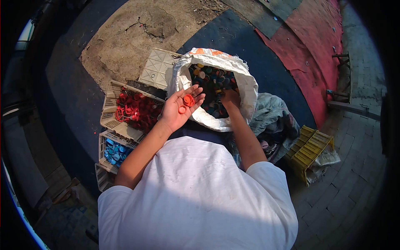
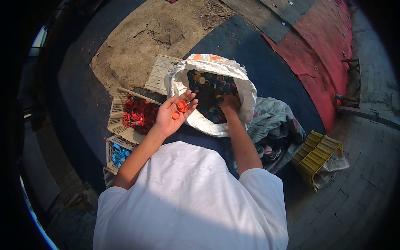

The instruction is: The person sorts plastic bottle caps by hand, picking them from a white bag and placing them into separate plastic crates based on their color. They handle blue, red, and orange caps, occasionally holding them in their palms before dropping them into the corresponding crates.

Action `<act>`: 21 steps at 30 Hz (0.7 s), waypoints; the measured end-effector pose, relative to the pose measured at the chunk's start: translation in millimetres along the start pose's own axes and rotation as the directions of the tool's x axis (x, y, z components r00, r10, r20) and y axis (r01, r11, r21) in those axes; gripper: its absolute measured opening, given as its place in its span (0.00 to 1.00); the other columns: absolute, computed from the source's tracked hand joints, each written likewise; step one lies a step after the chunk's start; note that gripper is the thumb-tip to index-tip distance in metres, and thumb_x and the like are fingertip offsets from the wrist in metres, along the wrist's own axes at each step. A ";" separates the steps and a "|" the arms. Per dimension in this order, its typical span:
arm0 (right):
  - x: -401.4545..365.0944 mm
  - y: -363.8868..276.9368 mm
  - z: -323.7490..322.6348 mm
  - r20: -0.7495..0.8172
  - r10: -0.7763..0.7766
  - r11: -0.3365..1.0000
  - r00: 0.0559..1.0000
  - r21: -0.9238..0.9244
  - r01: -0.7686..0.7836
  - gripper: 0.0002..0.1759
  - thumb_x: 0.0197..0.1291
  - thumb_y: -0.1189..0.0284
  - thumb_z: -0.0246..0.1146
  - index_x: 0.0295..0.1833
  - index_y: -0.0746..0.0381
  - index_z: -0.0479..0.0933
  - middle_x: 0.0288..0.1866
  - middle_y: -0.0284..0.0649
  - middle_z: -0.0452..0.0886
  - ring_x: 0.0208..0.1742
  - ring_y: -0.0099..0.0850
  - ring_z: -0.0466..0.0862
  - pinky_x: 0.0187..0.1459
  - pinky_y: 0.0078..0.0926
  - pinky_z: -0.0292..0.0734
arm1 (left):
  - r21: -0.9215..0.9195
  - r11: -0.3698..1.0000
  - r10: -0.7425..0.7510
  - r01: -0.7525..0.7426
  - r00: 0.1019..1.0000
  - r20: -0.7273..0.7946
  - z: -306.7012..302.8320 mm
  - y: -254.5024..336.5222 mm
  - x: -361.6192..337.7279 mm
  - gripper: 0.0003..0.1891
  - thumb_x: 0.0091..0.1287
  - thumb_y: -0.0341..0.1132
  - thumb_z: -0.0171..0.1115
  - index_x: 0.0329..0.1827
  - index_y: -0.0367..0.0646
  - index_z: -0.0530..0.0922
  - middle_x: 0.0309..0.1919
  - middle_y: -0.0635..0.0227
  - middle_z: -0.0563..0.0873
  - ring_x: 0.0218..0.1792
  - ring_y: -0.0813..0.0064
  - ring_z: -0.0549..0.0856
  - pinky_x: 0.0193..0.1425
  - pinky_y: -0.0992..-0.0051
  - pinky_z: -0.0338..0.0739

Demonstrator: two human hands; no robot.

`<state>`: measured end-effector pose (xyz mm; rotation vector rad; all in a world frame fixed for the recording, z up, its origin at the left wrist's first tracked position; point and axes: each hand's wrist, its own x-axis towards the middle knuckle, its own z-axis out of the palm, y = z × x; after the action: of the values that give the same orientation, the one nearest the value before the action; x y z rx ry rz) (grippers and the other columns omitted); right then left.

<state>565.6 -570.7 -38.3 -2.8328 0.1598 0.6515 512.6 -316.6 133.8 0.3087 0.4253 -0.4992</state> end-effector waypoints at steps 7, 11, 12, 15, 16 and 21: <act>-0.9 -0.6 8.1 -0.042 0.014 1.000 0.999 -0.007 -0.014 0.17 0.64 0.66 0.59 0.54 0.46 0.88 0.52 0.40 0.89 0.56 0.42 0.87 0.60 0.44 0.80 | 0.004 1.000 0.000 0.000 1.000 -0.012 -2.6 0.0 -0.6 0.24 0.82 0.40 0.41 0.72 0.32 0.69 0.65 0.53 0.80 0.68 0.57 0.79 0.77 0.60 0.72; -0.3 0.0 6.5 -0.021 0.020 0.999 1.000 0.028 -0.019 0.18 0.63 0.65 0.59 0.56 0.46 0.87 0.53 0.40 0.89 0.57 0.42 0.87 0.59 0.44 0.81 | 0.003 1.000 0.006 -0.006 1.000 -0.007 -4.6 -0.3 -0.9 0.24 0.82 0.40 0.42 0.72 0.32 0.69 0.65 0.53 0.80 0.68 0.57 0.79 0.77 0.60 0.72; -0.6 -0.8 3.4 -0.016 0.022 0.999 1.000 0.038 -0.021 0.18 0.63 0.65 0.59 0.56 0.46 0.87 0.54 0.40 0.89 0.57 0.42 0.87 0.60 0.44 0.81 | -0.001 1.000 0.005 -0.005 1.000 -0.007 -4.9 -0.1 -0.6 0.24 0.82 0.40 0.42 0.72 0.32 0.69 0.65 0.53 0.80 0.68 0.57 0.79 0.77 0.60 0.72; 5.1 -0.3 5.5 0.003 0.061 0.995 0.998 0.081 -0.061 0.16 0.64 0.64 0.59 0.54 0.47 0.86 0.55 0.40 0.88 0.59 0.42 0.86 0.60 0.44 0.80 | -0.015 1.000 0.001 -0.001 1.000 -0.011 -6.8 -0.6 -1.8 0.24 0.82 0.40 0.42 0.72 0.32 0.69 0.65 0.53 0.80 0.68 0.57 0.79 0.77 0.60 0.72; 9.6 -0.3 7.0 0.010 0.078 0.992 0.997 0.098 -0.079 0.15 0.65 0.64 0.59 0.53 0.48 0.86 0.55 0.39 0.88 0.60 0.42 0.85 0.61 0.45 0.80 | -0.019 1.000 -0.001 0.000 1.000 -0.009 -7.6 -0.6 -1.9 0.24 0.82 0.41 0.42 0.72 0.32 0.69 0.65 0.53 0.80 0.68 0.57 0.79 0.77 0.60 0.72; 16.4 -4.1 3.1 0.014 0.121 0.989 0.992 0.086 -0.122 0.11 0.64 0.67 0.61 0.50 0.49 0.84 0.58 0.38 0.84 0.62 0.44 0.82 0.62 0.48 0.78 | -0.009 1.000 -0.003 0.003 1.000 0.000 -9.0 -1.0 -3.1 0.24 0.83 0.40 0.43 0.73 0.32 0.69 0.66 0.53 0.80 0.68 0.57 0.79 0.77 0.60 0.72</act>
<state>579.6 -566.9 -47.4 -2.7528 0.3535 0.6648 506.8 -312.8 127.3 0.2997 0.4281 -0.5002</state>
